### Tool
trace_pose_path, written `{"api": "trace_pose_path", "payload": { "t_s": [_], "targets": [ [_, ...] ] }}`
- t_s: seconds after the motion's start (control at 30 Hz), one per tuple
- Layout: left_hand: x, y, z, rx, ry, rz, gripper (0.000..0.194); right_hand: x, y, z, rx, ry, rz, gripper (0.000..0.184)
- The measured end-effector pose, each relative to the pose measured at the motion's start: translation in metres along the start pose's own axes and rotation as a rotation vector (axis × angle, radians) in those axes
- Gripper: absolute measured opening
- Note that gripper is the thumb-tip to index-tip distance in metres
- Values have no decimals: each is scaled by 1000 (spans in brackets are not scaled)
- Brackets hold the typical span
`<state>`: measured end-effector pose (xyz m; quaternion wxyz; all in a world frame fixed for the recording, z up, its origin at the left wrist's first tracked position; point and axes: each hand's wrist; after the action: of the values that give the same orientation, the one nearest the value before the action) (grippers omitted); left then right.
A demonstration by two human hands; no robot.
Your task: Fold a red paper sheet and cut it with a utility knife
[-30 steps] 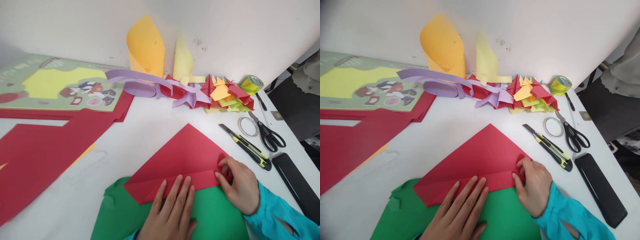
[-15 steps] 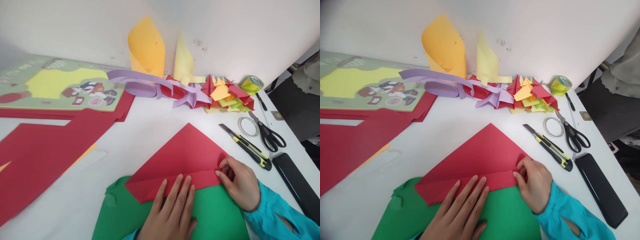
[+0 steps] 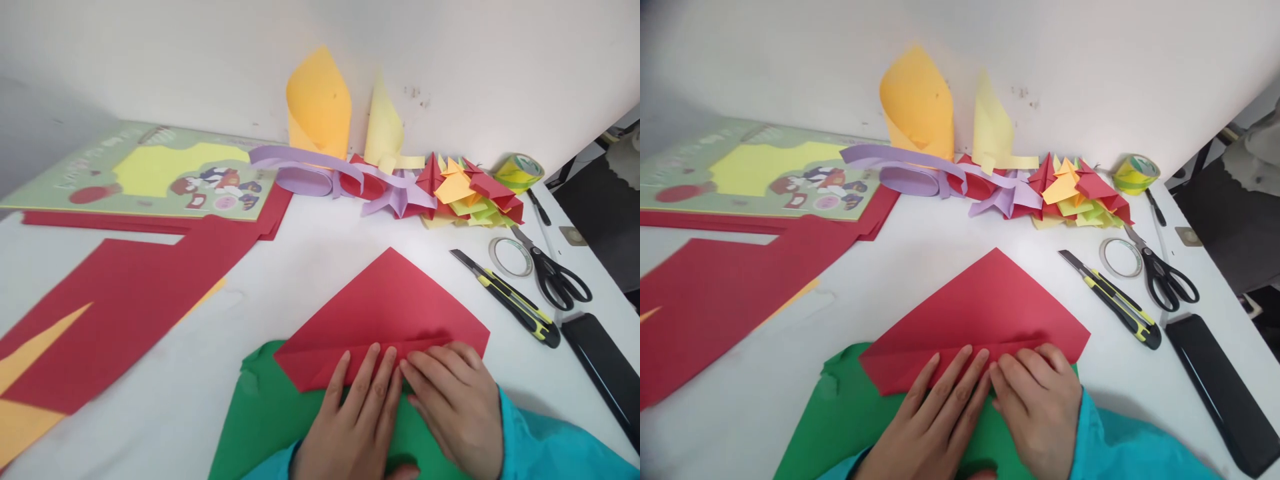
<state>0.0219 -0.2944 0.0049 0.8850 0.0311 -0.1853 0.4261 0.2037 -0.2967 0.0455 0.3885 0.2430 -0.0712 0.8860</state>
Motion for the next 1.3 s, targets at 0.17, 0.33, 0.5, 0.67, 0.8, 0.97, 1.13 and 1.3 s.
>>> {"api": "trace_pose_path", "payload": {
  "t_s": [0.17, 0.33, 0.5, 0.67, 0.8, 0.97, 1.13, 1.3],
  "targets": [
    [1, -1, -1, -26, -17, 7, 72, -1, 2, -7, -33, 76, 38, 28],
    [3, -2, 2, -20, -27, 14, 74, 0, 3, -7, -20, 73, 6, 31],
    [0, -2, -1, 7, -25, 3, 78, -1, -1, -4, -10, 113, 46, 28],
    [-5, -3, -10, 2, -74, 43, 79, -5, -1, -5, -22, 119, 53, 27],
    [-6, -2, -9, 12, -32, 42, 78, -6, 1, -8, -42, 105, 49, 25],
    [-2, -1, 6, 43, 49, 55, 75, -7, 0, -9, -41, 115, 72, 28],
    [-7, -4, 18, 118, 99, 141, 71, -8, -3, -8, -74, 131, 121, 26],
    [-19, -2, 24, 231, 63, 262, 76, -9, -5, -9, -100, 118, 157, 24]
  ]
}}
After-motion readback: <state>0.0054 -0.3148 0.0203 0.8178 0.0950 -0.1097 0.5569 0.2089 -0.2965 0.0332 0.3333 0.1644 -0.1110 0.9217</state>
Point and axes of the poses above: each hand's wrist, its own x-axis towards the middle knuckle, its own z-axis out of the back of the hand, y = z × x, and after that the axes turned 12 degrees about z, right-handed
